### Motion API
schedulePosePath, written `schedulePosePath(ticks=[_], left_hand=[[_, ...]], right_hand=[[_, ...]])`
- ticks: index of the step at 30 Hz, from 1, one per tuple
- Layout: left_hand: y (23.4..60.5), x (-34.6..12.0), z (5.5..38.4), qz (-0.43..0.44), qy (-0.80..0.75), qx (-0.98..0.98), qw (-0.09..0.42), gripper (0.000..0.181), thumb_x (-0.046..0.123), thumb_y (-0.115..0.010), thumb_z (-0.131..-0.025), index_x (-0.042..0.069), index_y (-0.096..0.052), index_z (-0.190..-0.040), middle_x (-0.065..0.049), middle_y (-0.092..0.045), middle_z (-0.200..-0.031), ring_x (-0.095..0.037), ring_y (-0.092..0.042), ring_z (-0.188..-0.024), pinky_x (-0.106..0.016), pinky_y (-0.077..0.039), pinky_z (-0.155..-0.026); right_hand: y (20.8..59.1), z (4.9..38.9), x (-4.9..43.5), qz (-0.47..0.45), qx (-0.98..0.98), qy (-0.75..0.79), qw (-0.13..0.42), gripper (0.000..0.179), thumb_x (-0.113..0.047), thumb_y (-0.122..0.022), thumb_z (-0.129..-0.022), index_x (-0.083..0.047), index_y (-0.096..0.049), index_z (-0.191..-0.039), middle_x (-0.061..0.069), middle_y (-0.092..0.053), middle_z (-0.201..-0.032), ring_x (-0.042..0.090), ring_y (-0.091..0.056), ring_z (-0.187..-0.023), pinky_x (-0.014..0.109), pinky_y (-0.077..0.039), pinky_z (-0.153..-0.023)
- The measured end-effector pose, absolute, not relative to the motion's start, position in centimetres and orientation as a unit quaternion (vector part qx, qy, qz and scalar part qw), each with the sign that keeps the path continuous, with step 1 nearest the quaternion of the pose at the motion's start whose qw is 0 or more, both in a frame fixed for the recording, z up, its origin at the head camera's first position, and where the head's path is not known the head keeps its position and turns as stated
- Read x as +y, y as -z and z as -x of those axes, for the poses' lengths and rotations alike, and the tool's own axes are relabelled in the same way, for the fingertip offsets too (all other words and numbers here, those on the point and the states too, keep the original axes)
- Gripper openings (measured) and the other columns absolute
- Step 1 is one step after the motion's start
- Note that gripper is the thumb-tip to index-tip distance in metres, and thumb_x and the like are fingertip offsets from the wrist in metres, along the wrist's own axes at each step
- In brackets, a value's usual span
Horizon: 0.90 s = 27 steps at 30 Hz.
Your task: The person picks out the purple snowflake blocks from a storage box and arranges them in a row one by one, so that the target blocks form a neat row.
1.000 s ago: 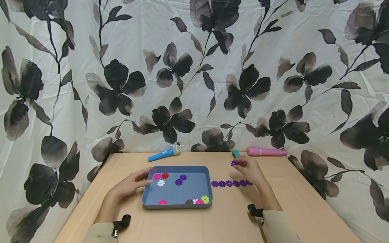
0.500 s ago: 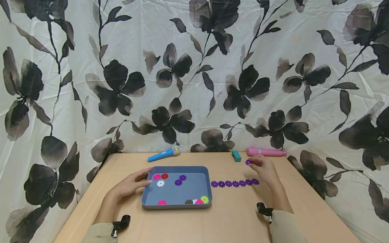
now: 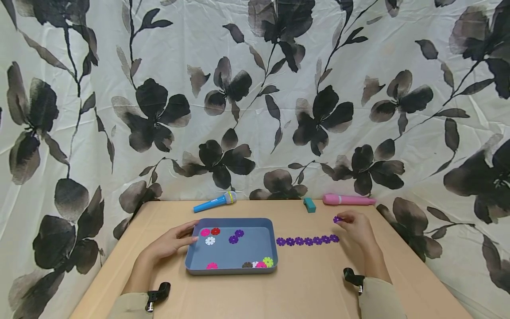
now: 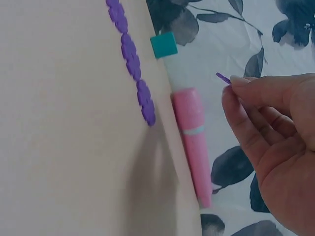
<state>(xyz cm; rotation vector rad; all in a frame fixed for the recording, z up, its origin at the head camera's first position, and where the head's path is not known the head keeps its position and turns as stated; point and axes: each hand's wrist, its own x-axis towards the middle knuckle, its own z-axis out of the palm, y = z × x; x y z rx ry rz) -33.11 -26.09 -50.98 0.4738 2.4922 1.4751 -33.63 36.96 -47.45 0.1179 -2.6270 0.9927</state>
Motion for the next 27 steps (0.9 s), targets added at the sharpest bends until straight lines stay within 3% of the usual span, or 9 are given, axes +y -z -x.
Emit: schedulePosePath(ticks=[7, 16, 27], left_hand=[[50.9, -26.0, 33.1, -0.161, -0.504, 0.842, 0.107, 0.070, 0.034, -0.069, -0.101, 0.012, -0.039, -0.161, -0.020, -0.037, -0.166, -0.044, -0.030, -0.156, -0.061, -0.026, -0.125], [51.0, -26.0, 33.1, -0.161, -0.505, 0.841, 0.107, 0.070, 0.034, -0.069, -0.102, 0.012, -0.039, -0.161, -0.021, -0.037, -0.166, -0.044, -0.030, -0.155, -0.062, -0.025, -0.125], [51.0, -25.9, 33.1, -0.167, -0.509, 0.838, 0.105, 0.069, 0.031, -0.068, -0.102, 0.011, -0.038, -0.161, -0.020, -0.038, -0.165, -0.043, -0.032, -0.155, -0.061, -0.026, -0.125]], right_hand=[[48.0, 33.0, 38.6, -0.036, -0.932, -0.346, 0.103, 0.024, 0.002, -0.072, -0.092, 0.008, -0.074, -0.115, 0.026, -0.074, -0.113, 0.037, -0.071, -0.102, 0.052, -0.058, -0.092], [48.8, 32.4, 40.1, -0.003, -0.928, -0.371, 0.043, 0.029, -0.009, -0.079, -0.090, 0.003, -0.075, -0.117, 0.018, -0.076, -0.110, 0.020, -0.067, -0.094, 0.032, -0.054, -0.083], [50.2, 32.9, 40.8, 0.026, -0.914, -0.404, -0.003, 0.022, -0.002, -0.073, -0.094, 0.002, -0.074, -0.115, 0.015, -0.075, -0.110, 0.025, -0.063, -0.100, 0.035, -0.050, -0.090]])
